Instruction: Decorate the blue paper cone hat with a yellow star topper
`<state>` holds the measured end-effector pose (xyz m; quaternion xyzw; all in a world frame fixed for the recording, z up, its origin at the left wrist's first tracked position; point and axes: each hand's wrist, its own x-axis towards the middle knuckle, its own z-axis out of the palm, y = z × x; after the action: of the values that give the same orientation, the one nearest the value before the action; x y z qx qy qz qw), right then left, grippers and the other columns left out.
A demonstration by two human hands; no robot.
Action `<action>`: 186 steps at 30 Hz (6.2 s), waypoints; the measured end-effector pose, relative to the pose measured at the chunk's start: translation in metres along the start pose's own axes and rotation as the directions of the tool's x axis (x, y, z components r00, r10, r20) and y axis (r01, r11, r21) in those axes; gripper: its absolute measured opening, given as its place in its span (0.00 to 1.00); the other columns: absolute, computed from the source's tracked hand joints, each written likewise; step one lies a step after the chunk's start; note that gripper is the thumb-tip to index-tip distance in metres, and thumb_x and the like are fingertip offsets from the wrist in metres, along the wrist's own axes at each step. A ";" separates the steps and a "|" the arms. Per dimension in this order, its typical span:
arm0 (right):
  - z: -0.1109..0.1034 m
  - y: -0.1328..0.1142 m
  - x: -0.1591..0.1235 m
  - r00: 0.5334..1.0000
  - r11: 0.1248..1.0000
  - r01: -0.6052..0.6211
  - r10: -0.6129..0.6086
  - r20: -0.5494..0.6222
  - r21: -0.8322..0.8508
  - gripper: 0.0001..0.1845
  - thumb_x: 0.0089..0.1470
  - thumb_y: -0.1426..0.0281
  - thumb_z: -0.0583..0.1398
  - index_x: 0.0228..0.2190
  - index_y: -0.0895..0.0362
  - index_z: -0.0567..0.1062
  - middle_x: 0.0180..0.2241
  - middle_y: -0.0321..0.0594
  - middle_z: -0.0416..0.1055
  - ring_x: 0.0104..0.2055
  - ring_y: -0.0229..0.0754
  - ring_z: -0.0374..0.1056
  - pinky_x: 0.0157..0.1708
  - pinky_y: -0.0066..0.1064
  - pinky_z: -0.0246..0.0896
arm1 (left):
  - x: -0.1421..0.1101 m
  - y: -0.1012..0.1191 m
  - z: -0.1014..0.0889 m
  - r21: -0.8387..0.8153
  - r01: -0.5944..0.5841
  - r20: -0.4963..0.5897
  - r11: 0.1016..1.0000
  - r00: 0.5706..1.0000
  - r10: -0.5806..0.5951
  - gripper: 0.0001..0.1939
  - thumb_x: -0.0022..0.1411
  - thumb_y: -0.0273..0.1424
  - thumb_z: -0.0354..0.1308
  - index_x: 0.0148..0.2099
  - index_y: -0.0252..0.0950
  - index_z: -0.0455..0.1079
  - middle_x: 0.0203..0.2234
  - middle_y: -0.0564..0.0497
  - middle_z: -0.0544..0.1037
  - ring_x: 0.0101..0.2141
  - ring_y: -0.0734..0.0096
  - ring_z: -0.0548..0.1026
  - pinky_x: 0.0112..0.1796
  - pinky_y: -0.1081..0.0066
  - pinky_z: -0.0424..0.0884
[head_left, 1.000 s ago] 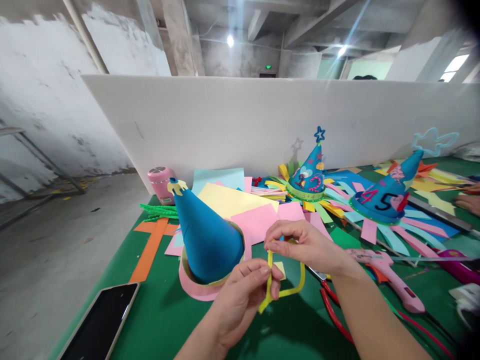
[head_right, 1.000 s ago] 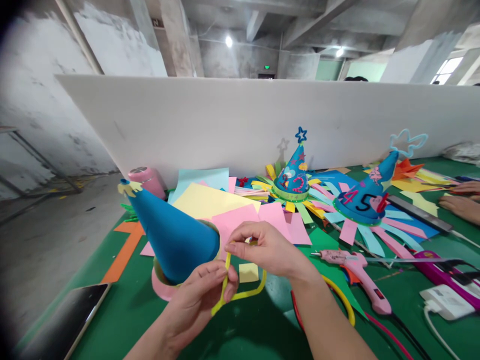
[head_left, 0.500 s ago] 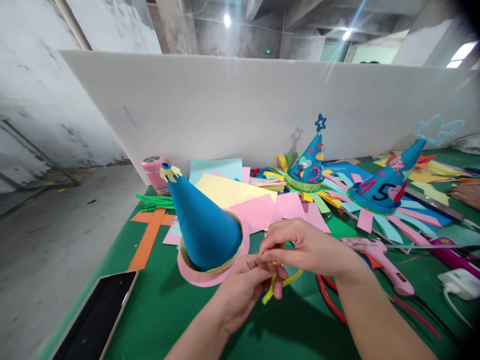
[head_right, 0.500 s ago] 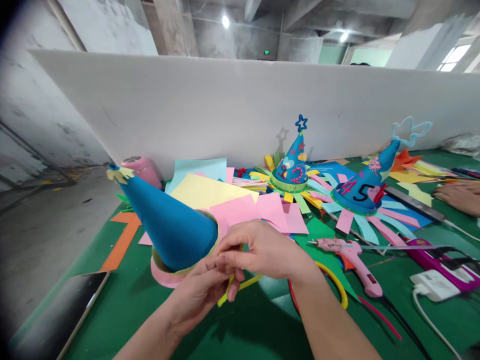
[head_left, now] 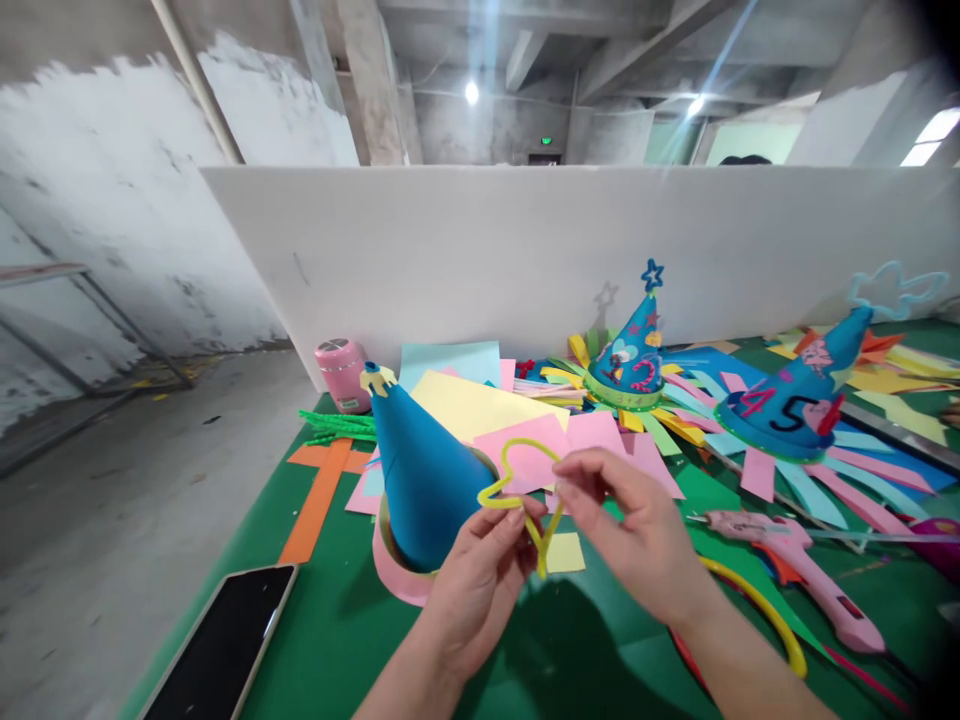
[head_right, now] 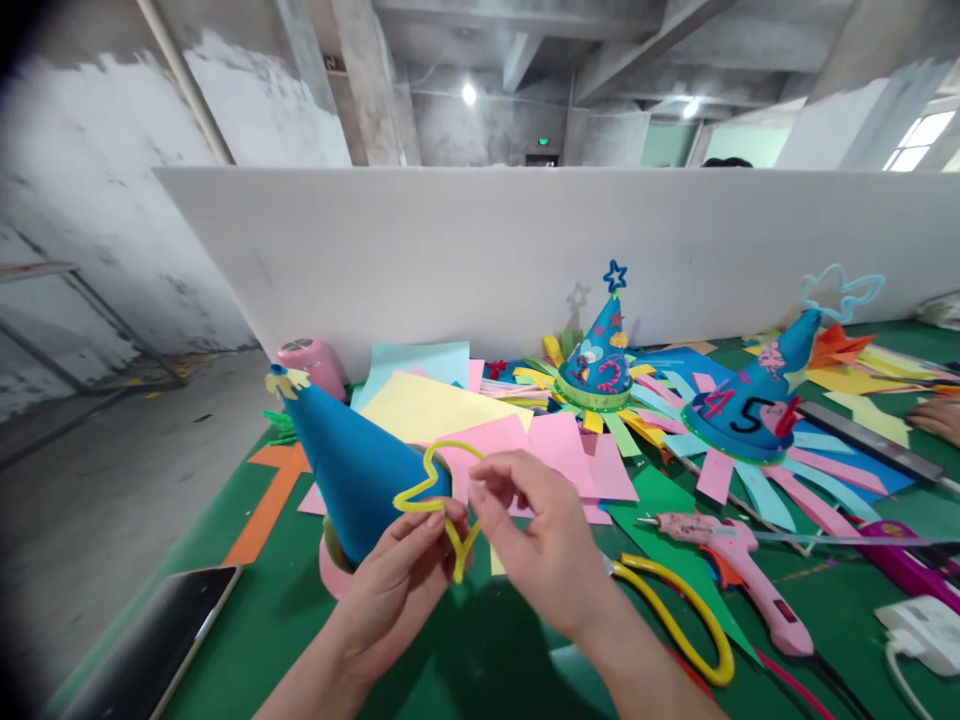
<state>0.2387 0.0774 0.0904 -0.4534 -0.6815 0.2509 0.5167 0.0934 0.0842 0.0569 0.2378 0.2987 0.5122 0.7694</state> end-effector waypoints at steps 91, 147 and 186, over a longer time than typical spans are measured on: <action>0.013 0.034 -0.019 0.983 0.984 -0.095 0.117 -0.145 0.149 0.22 0.51 0.67 0.56 0.49 0.50 0.62 0.45 0.43 0.63 0.44 0.44 0.62 0.40 0.36 0.59 | -0.005 -0.005 0.010 0.124 -0.027 -0.200 0.992 0.979 0.051 0.09 0.40 0.27 0.67 0.28 0.31 0.75 0.21 0.52 0.75 0.23 0.80 0.70 0.26 0.82 0.65; 0.047 0.013 -0.019 0.931 0.739 -0.365 0.281 0.233 0.566 0.10 0.51 0.66 0.57 0.22 0.58 0.67 0.20 0.30 0.58 0.23 0.32 0.53 0.24 0.23 0.51 | 0.003 -0.004 0.000 0.078 -0.164 -0.198 0.983 0.964 0.177 0.07 0.44 0.30 0.65 0.28 0.32 0.75 0.22 0.52 0.74 0.27 0.77 0.69 0.31 0.78 0.65; 0.015 0.030 -0.022 0.932 0.953 -0.254 0.194 0.306 0.168 0.10 0.53 0.67 0.53 0.23 0.57 0.65 0.21 0.32 0.57 0.24 0.34 0.52 0.23 0.26 0.49 | 0.004 0.011 -0.010 0.515 0.002 -0.026 0.857 1.000 0.014 0.07 0.45 0.31 0.64 0.25 0.32 0.72 0.22 0.51 0.72 0.26 0.73 0.68 0.29 0.75 0.64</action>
<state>0.2371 0.0734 0.0506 -0.4318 -0.6631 0.4402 0.4244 0.0802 0.0926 0.0559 0.4284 0.4351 0.4193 0.6718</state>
